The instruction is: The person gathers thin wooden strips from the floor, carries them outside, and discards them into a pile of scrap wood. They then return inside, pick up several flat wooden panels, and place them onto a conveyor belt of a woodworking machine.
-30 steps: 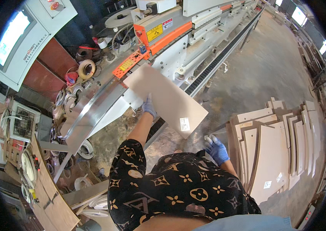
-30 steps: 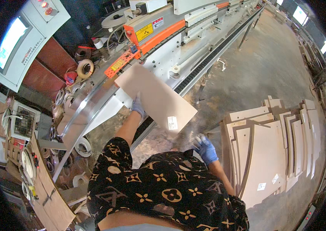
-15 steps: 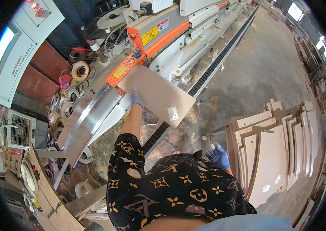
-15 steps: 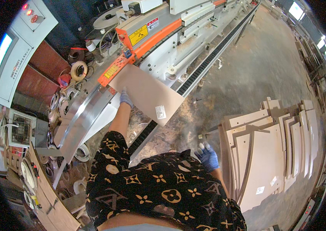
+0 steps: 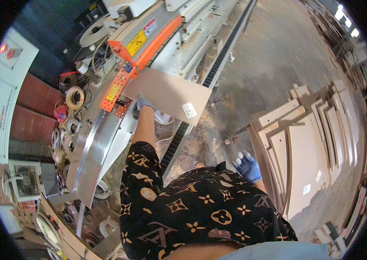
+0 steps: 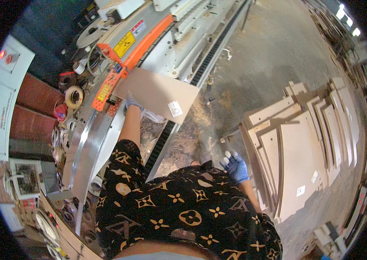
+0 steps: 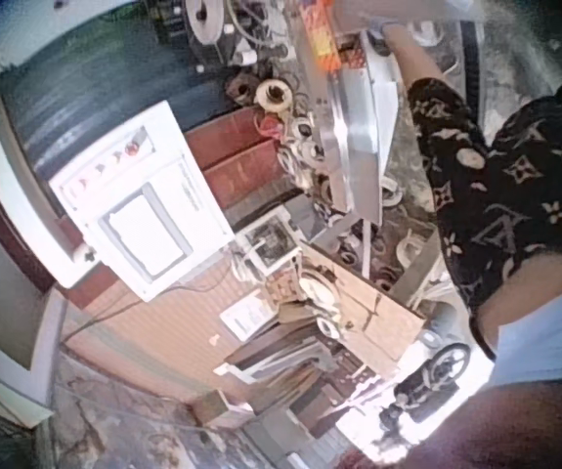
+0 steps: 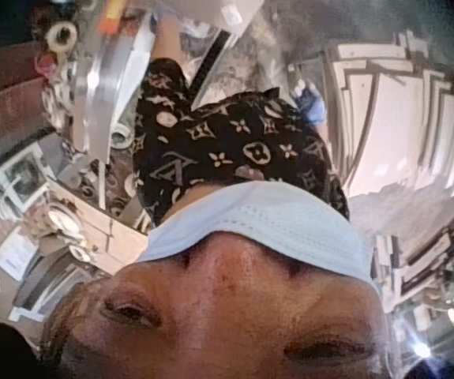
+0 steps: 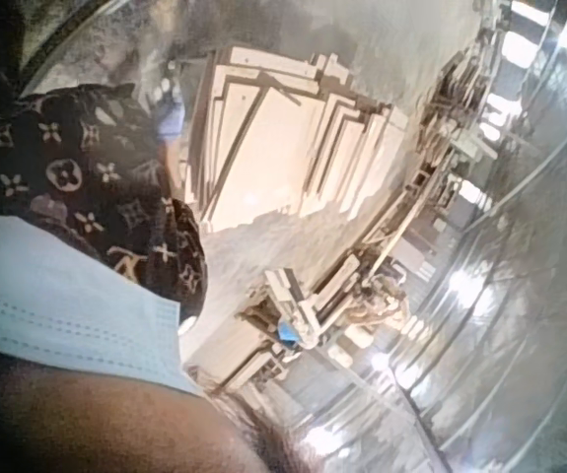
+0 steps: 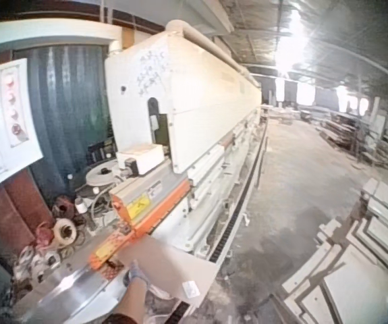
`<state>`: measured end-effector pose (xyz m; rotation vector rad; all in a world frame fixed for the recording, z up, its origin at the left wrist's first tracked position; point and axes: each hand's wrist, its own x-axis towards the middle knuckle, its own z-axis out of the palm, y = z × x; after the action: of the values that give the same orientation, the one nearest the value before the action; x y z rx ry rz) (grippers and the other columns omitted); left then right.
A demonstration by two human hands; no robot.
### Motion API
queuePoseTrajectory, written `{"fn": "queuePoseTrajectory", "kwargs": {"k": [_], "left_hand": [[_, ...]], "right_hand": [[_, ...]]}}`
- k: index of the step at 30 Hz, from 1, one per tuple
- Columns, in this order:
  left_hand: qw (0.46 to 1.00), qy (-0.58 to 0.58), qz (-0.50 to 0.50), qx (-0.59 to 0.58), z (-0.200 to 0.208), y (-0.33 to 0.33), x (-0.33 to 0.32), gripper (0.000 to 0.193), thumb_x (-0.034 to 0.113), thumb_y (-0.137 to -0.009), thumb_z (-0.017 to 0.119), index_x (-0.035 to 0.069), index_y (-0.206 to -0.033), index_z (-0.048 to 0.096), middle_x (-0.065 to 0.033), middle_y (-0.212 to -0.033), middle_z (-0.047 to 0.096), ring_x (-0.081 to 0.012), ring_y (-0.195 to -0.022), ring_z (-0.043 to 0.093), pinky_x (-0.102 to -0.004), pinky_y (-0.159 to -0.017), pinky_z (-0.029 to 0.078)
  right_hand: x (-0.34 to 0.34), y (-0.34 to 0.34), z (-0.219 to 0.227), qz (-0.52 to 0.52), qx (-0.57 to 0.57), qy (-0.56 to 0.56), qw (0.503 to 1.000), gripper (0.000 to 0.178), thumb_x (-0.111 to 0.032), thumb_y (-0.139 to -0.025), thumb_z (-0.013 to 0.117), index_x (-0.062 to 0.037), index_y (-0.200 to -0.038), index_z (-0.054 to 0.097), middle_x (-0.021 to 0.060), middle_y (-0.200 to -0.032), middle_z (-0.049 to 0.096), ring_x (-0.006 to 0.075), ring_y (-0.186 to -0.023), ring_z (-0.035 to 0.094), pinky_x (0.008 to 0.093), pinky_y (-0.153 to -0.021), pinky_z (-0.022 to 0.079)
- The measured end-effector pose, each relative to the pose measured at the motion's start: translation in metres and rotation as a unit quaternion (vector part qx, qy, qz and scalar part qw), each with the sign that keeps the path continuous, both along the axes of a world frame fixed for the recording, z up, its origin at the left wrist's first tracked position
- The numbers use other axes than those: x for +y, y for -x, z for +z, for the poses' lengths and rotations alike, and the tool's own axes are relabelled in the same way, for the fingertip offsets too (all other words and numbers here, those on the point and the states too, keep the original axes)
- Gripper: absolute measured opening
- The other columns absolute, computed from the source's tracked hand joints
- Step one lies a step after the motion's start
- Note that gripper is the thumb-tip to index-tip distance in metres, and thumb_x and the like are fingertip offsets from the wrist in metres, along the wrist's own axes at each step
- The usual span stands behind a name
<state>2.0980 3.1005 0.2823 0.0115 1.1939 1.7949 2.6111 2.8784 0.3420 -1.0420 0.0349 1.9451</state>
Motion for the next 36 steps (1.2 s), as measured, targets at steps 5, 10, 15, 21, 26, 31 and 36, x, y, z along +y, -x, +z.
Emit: {"fn": "queuePoseTrajectory", "kwargs": {"k": [5,10,15,21,26,31,36], "left_hand": [[0.993,0.008,-0.12,0.019,0.004,-0.002,0.025,0.051,0.051,-0.088,0.036,0.015,-0.124,0.046,-0.0052,-0.125,0.049,-0.0241,-0.11,0.048,-0.0427,-0.091,0.039],[0.981,0.068,-0.176,0.045,0.055,-0.059,0.024,0.052,0.054,-0.088,0.032,0.017,-0.12,0.049,-0.0031,-0.124,0.049,-0.0217,-0.109,0.047,-0.0416,-0.089,0.039],[0.939,0.011,-0.054,0.341,0.073,-0.167,-0.057,0.051,0.041,-0.087,0.052,0.015,-0.129,0.041,-0.0099,-0.136,0.034,-0.0291,-0.118,0.04,-0.0453,-0.091,0.039],[0.861,-0.054,-0.137,0.488,0.063,-0.272,-0.107,0.033,0.022,-0.091,0.049,0.007,-0.12,0.049,-0.0111,-0.123,0.046,-0.0251,-0.113,0.045,-0.039,-0.088,0.043],[0.893,-0.046,-0.185,0.408,0.05,-0.33,-0.148,0.039,0.028,-0.088,0.053,0.004,-0.119,0.048,-0.0094,-0.119,0.048,-0.0231,-0.107,0.048,-0.036,-0.086,0.044],[0.887,-0.006,-0.194,0.419,0.059,-0.359,-0.187,0.041,0.027,-0.088,0.054,0.006,-0.122,0.046,-0.0084,-0.117,0.049,-0.0204,-0.102,0.05,-0.0338,-0.083,0.044],[0.883,-0.001,-0.196,0.426,0.075,-0.377,-0.197,0.038,0.02,-0.088,0.056,0.005,-0.122,0.045,-0.0085,-0.118,0.05,-0.0198,-0.105,0.05,-0.0321,-0.084,0.044]], "right_hand": [[-0.022,-0.035,0.047,-0.038,0.049,-0.062,0.996,0.027,-0.026,-0.089,0.052,-0.0122,-0.113,0.052,0.0032,-0.097,0.059,0.0199,-0.082,0.057,0.0415,-0.086,0.047],[-0.05,-0.134,0.094,-0.18,-0.067,-0.202,0.96,0.039,-0.029,-0.086,0.058,-0.007,-0.118,0.05,0.0066,-0.105,0.058,0.0195,-0.088,0.057,0.0372,-0.083,0.049],[-0.078,-0.278,0.101,-0.322,-0.357,-0.238,0.844,0.048,-0.03,-0.085,0.059,-0.002,-0.122,0.047,0.0093,-0.116,0.056,0.0199,-0.099,0.055,0.0363,-0.087,0.046],[-0.047,-0.471,0.059,-0.426,-0.363,-0.054,0.827,0.031,-0.029,-0.087,0.057,-0.0152,-0.114,0.052,0.0029,-0.108,0.058,0.0157,-0.079,0.059,0.0344,-0.076,0.049],[0.016,-0.584,0.012,-0.544,-0.233,0.006,0.806,0.044,-0.038,-0.079,0.065,-0.0176,-0.114,0.049,0.0096,-0.103,0.053,0.0272,-0.077,0.058,0.0452,-0.063,0.053],[0.053,-0.644,-0.018,-0.568,-0.208,-0.011,0.796,0.027,-0.034,-0.083,0.06,-0.0138,-0.097,0.052,0.0082,-0.086,0.055,0.0252,-0.067,0.056,0.0454,-0.059,0.053],[0.06,-0.62,-0.023,-0.483,-0.22,-0.017,0.847,0.014,-0.025,-0.084,0.056,-0.0137,-0.076,0.053,0.0035,-0.059,0.051,0.0194,-0.05,0.051,0.038,-0.05,0.051]]}}
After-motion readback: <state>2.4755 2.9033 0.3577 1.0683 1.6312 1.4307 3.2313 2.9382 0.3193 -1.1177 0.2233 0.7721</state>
